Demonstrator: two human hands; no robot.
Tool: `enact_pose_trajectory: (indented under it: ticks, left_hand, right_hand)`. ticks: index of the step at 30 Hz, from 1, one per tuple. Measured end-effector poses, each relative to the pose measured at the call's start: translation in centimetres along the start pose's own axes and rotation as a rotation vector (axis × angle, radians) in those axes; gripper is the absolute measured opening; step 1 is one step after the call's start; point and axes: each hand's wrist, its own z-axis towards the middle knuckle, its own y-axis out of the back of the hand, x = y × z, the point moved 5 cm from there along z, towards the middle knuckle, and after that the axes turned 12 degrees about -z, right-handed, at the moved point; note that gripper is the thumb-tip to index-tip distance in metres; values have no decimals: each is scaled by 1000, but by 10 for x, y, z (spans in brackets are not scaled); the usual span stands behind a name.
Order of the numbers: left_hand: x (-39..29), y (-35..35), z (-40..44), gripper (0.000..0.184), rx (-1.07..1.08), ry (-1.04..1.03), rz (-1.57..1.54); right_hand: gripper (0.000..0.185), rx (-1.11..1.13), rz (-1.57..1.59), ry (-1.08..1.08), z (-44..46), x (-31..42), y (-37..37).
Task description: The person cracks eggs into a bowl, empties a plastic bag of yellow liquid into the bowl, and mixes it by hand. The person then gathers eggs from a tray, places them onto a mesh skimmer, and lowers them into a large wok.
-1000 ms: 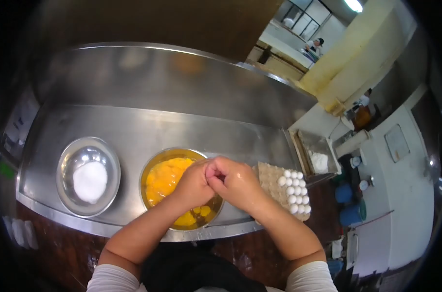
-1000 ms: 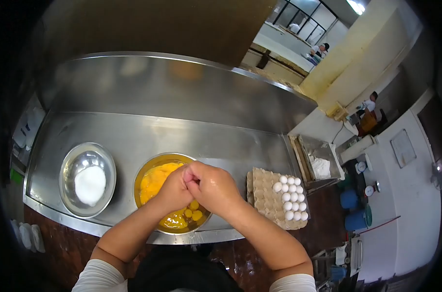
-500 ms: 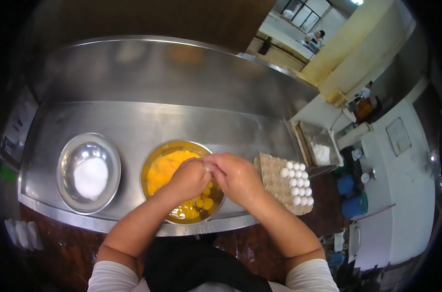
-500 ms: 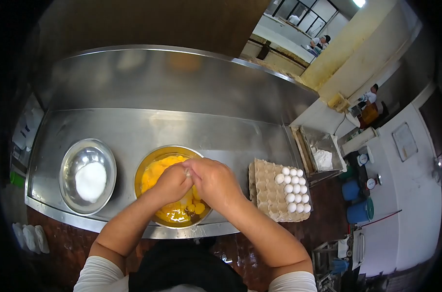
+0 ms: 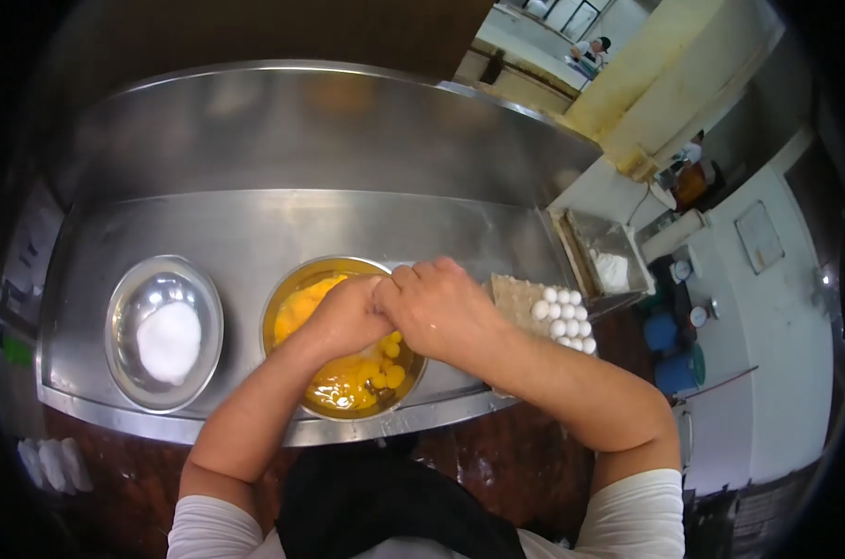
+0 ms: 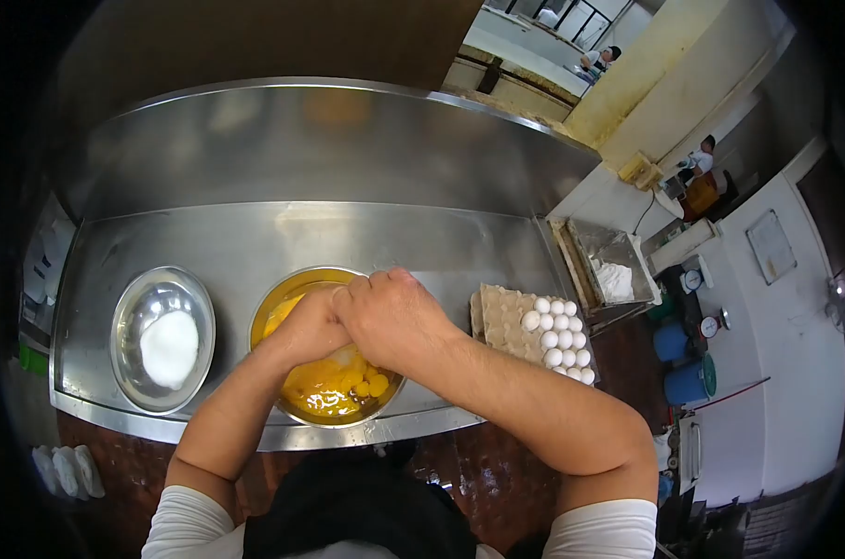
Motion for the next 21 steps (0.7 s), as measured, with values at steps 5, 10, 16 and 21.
enact_pose_trajectory:
  ticks: [5, 10, 16, 21]
  left_hand:
    - [-7, 1, -8, 21, 5, -136, 155]
    - [7, -4, -19, 23, 31, -142, 235]
    - [16, -2, -14, 22, 28, -59, 224]
    - [19, -5, -8, 22, 30, -112, 196]
  right_hand:
    - [11, 6, 284, -48, 1, -13, 10]
    - [14, 80, 375, -74, -9, -20, 22]
    - [19, 48, 205, -128, -14, -28, 21]
    - [21, -202, -15, -36, -9, -3, 3]
